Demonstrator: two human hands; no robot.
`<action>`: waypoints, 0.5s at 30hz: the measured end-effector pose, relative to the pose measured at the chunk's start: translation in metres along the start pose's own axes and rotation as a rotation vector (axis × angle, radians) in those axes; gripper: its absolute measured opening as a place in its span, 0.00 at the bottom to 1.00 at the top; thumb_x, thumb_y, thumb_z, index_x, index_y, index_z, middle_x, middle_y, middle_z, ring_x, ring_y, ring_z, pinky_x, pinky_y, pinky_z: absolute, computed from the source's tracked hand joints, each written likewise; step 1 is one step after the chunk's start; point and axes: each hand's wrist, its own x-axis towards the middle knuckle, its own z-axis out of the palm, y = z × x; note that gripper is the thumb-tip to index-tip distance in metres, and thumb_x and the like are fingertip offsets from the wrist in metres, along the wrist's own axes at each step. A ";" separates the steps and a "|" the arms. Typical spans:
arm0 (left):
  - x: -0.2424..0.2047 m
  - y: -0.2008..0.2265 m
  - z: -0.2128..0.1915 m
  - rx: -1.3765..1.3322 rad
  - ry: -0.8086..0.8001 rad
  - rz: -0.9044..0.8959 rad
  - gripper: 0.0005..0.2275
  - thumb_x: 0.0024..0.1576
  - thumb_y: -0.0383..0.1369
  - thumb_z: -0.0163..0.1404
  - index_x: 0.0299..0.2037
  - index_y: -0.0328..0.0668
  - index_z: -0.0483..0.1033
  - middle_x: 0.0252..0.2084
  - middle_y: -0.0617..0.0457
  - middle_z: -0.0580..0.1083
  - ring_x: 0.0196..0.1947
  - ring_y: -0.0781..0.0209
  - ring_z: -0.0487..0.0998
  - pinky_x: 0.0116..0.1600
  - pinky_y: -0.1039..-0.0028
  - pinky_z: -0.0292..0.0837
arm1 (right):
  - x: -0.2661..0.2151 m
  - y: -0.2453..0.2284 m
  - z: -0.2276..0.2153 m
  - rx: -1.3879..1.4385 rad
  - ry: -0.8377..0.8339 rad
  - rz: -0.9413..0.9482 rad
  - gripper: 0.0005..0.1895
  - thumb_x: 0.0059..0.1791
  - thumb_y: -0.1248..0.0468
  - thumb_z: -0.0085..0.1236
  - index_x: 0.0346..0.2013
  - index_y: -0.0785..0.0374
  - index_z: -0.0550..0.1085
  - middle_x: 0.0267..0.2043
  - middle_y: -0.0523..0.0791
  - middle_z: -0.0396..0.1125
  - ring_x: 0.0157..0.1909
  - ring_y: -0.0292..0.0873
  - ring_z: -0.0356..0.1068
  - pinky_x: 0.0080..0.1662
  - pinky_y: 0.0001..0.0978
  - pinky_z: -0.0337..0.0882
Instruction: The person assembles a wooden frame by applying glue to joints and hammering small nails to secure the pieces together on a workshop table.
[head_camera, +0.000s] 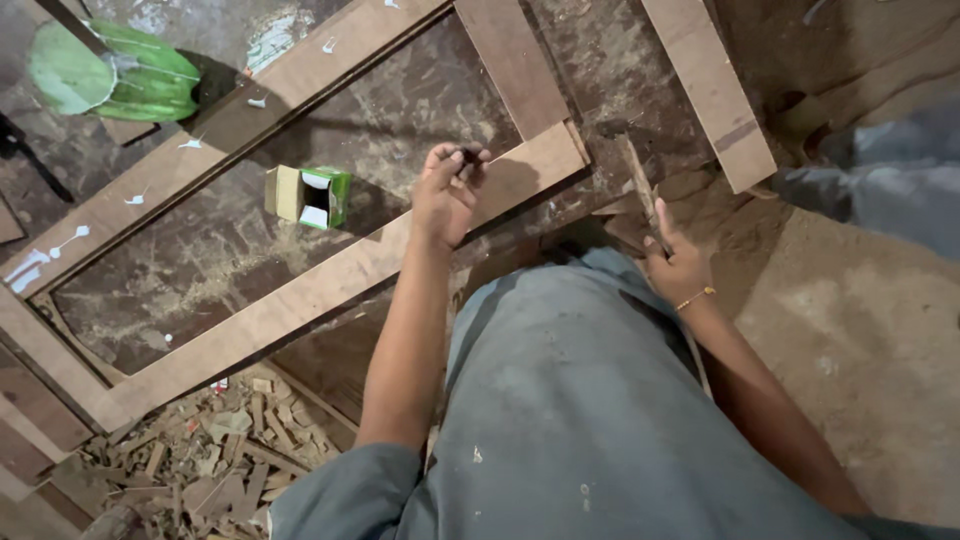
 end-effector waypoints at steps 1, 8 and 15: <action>-0.001 -0.001 0.000 -0.049 -0.013 0.008 0.05 0.61 0.23 0.45 0.45 0.39 0.70 0.44 0.44 0.76 0.47 0.50 0.79 0.54 0.64 0.77 | 0.001 0.001 0.000 -0.004 0.001 -0.003 0.34 0.53 0.63 0.54 0.75 0.49 0.61 0.52 0.58 0.73 0.53 0.48 0.76 0.51 0.36 0.72; 0.006 -0.006 -0.003 -0.039 -0.064 -0.026 0.03 0.66 0.26 0.49 0.47 0.41 0.72 0.38 0.52 0.73 0.38 0.59 0.74 0.43 0.71 0.72 | 0.001 -0.001 0.006 -0.004 0.043 -0.037 0.34 0.54 0.63 0.56 0.76 0.48 0.62 0.51 0.59 0.73 0.47 0.49 0.77 0.48 0.36 0.73; 0.017 -0.009 0.000 0.096 0.005 -0.102 0.05 0.61 0.23 0.51 0.43 0.41 0.69 0.39 0.47 0.77 0.38 0.58 0.78 0.45 0.69 0.77 | 0.000 -0.020 -0.003 -0.100 0.018 0.130 0.35 0.51 0.62 0.59 0.74 0.47 0.65 0.36 0.58 0.72 0.30 0.50 0.72 0.41 0.38 0.73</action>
